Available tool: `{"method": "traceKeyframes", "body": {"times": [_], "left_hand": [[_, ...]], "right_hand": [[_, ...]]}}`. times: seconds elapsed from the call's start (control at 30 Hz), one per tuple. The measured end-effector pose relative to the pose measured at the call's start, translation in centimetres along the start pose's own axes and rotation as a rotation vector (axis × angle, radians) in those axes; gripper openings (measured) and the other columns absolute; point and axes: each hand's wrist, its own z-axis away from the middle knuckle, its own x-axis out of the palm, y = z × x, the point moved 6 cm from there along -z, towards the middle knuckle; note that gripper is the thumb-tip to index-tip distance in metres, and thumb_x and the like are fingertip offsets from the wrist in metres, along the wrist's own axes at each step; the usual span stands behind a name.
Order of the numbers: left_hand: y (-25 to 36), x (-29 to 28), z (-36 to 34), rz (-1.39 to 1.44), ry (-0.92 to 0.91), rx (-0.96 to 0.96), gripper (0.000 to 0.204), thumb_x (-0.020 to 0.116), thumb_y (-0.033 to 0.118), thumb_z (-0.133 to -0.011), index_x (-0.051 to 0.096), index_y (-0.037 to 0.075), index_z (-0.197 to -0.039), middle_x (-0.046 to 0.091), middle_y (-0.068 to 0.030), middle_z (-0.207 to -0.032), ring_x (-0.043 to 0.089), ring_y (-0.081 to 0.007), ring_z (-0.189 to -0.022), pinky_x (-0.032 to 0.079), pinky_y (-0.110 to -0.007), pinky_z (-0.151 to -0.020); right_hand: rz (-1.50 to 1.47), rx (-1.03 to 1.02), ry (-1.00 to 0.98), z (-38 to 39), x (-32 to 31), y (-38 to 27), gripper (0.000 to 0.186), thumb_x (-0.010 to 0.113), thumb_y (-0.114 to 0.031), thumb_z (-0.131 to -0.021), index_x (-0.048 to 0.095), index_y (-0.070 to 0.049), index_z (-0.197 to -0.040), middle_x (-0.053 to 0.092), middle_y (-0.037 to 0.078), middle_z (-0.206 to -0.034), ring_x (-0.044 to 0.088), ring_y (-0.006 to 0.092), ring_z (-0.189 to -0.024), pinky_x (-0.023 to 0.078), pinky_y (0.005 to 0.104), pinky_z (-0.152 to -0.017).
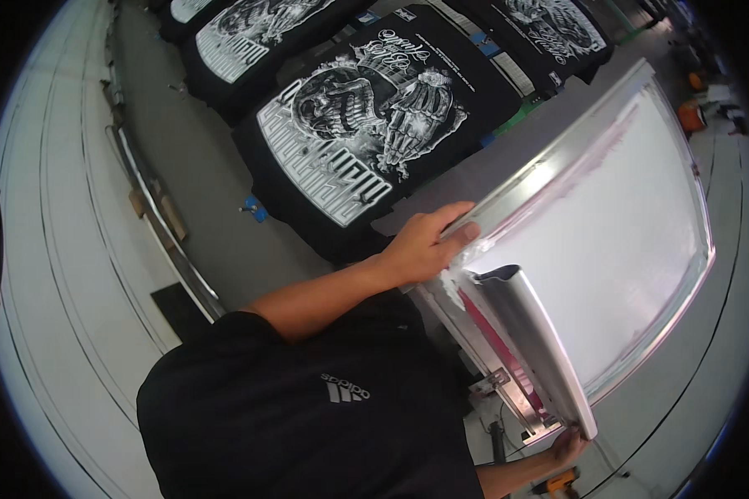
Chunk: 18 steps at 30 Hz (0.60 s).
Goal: The recorder is screen printing graphics onto black t-shirts using a manual screen and squeegee.
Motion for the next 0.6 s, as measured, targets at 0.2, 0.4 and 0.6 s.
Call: {"method": "traceKeyframes", "body": {"times": [0.2, 0.4, 0.6], "left_hand": [[4.5, 7.5, -9.6, -0.046, -0.018, 0.039, 0.06, 0.059, 0.047, -0.095, 0.056, -0.004, -0.126, 0.068, -0.0267, -0.095, 0.07, -0.0319, -0.085, 0.053, -0.037, -0.076], [8.7, 14.1, -23.7, -0.126, 0.14, 0.166, 0.056, 0.061, 0.045, -0.094, 0.059, -0.003, -0.124, 0.068, -0.0266, -0.096, 0.068, -0.0401, -0.089, 0.053, -0.042, -0.076], [15.2, 19.6, -36.8, -0.14, 0.175, 0.112, 0.05, 0.06, 0.043, -0.094, 0.06, 0.002, -0.123, 0.069, -0.024, -0.098, 0.068, -0.0395, -0.086, 0.053, -0.043, -0.076]], "right_hand": [[0.04, 0.004, -0.086, -13.8, -0.5, -0.5, 0.045, 0.076, -0.014, -0.078, 0.058, 0.004, -0.115, 0.062, 0.012, -0.114, 0.056, 0.0245, -0.108, 0.04, 0.0422, -0.1], [0.063, 0.001, -0.198, -34.8, 2.3, -2.9, 0.045, 0.076, -0.014, -0.078, 0.058, 0.004, -0.115, 0.062, 0.013, -0.115, 0.057, 0.025, -0.108, 0.04, 0.0422, -0.101], [0.036, -0.005, -0.284, -54.8, 5.0, -6.8, 0.044, 0.076, -0.014, -0.078, 0.058, 0.005, -0.114, 0.062, 0.013, -0.116, 0.057, 0.0254, -0.108, 0.039, 0.0422, -0.101]]}}
